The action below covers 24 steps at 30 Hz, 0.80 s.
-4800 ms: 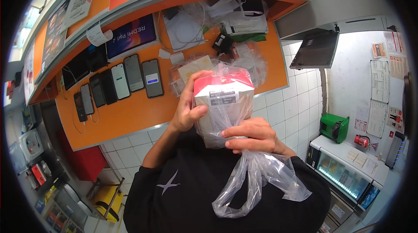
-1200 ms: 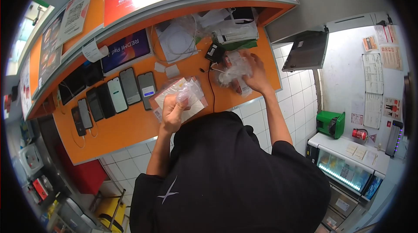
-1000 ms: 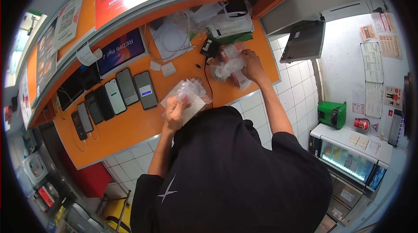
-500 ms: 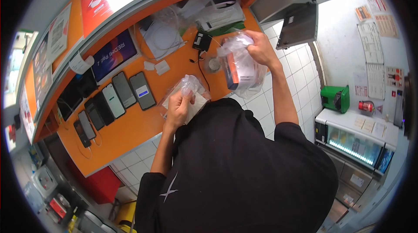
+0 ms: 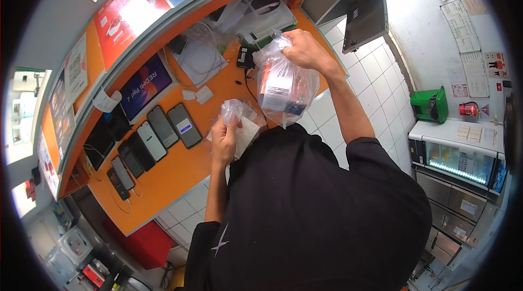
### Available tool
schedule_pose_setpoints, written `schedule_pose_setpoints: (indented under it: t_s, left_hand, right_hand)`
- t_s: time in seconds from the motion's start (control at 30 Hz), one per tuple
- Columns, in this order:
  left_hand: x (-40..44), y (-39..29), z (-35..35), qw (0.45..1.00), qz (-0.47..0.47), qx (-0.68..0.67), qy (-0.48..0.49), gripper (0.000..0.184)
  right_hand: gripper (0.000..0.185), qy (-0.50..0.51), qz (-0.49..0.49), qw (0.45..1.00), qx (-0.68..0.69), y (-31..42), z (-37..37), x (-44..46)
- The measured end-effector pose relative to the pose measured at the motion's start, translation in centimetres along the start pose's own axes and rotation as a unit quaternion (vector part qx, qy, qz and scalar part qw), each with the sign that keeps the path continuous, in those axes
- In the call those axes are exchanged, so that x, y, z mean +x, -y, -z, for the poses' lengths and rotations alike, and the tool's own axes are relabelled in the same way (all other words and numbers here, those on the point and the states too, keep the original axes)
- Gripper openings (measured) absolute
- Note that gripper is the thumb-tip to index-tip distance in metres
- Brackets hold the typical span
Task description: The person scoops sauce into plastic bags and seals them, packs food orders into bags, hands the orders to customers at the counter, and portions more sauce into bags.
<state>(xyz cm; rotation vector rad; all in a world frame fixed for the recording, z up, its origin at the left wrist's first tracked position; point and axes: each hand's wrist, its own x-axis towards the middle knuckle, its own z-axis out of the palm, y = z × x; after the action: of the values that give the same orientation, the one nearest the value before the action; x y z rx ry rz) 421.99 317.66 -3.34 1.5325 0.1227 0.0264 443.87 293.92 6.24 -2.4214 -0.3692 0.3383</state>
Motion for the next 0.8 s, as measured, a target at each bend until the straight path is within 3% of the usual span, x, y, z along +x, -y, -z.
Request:
schedule_pose_setpoints:
  t_s: [0.07, 0.2, 0.27, 0.3, 0.37, 0.4, 0.43, 0.47, 0.57, 0.6, 0.67, 0.73, 0.8]
  left_hand:
    - [0.0, -0.3, -0.1, 1.000, -0.005, 0.003, 0.000, 0.033]
    - [-0.4, -0.3, 0.5, 0.998, 0.047, 0.032, 0.014, 0.027]
    - [-0.3, -2.9, 1.0, 0.990, -0.085, 0.112, 0.022, 0.022]
    - [-0.4, -2.0, 2.8, 0.971, -0.137, 0.183, 0.063, 0.032]
    - [-1.4, -2.8, 4.9, 0.959, -0.204, 0.197, -0.026, 0.032]
    - [-2.2, -2.8, 6.3, 0.958, -0.218, 0.169, -0.084, 0.032]
    - [-3.0, -2.3, 7.7, 0.946, -0.219, 0.166, -0.173, 0.040]
    - [-3.9, -1.4, 9.2, 0.924, -0.210, 0.167, -0.273, 0.045]
    - [-7.3, 6.2, 15.2, 0.821, -0.112, 0.089, -0.553, 0.037]
    - [-9.0, 8.2, 17.0, 0.787, -0.063, 0.146, -0.596, 0.035]
    - [-12.2, 12.3, 19.8, 0.701, 0.049, 0.296, -0.647, 0.032]
    - [-15.3, 15.8, 20.9, 0.580, 0.179, 0.475, -0.637, 0.031]
    - [-17.3, 17.0, 20.8, 0.551, 0.210, 0.522, -0.617, 0.035]
  right_hand:
    - [0.040, 0.034, -0.031, 0.999, -0.001, 0.7, 0.8, 0.1]
    - [0.032, 0.017, 0.025, 0.999, -0.044, -2.0, 0.3, 1.1]
    - [0.030, -0.003, 0.079, 0.994, -0.075, -3.8, 0.0, 1.5]
    - [0.031, -0.021, 0.111, 0.988, -0.109, -5.1, -0.5, 1.7]
    - [0.034, -0.007, 0.139, 0.983, -0.118, -8.4, -1.8, 2.5]
    - [0.045, 0.025, 0.096, 0.989, -0.112, -8.1, -1.6, 2.0]
    - [0.035, 0.031, 0.039, 0.987, -0.152, -6.7, -1.5, 1.2]
    - [0.046, 0.041, 0.016, 0.988, -0.145, -7.9, -2.2, 1.4]
    - [0.034, -0.032, 0.017, 0.987, -0.157, -9.4, -4.7, 0.7]
    - [0.033, -0.040, 0.023, 0.986, -0.163, -9.9, -5.3, 0.2]
    - [0.034, -0.107, 0.099, 0.985, -0.096, -12.1, -7.2, -0.2]
    - [0.038, -0.138, 0.134, 0.980, -0.056, -11.9, -7.8, 0.0]
    - [0.046, -0.141, 0.130, 0.980, -0.047, -10.9, -8.1, -1.2]
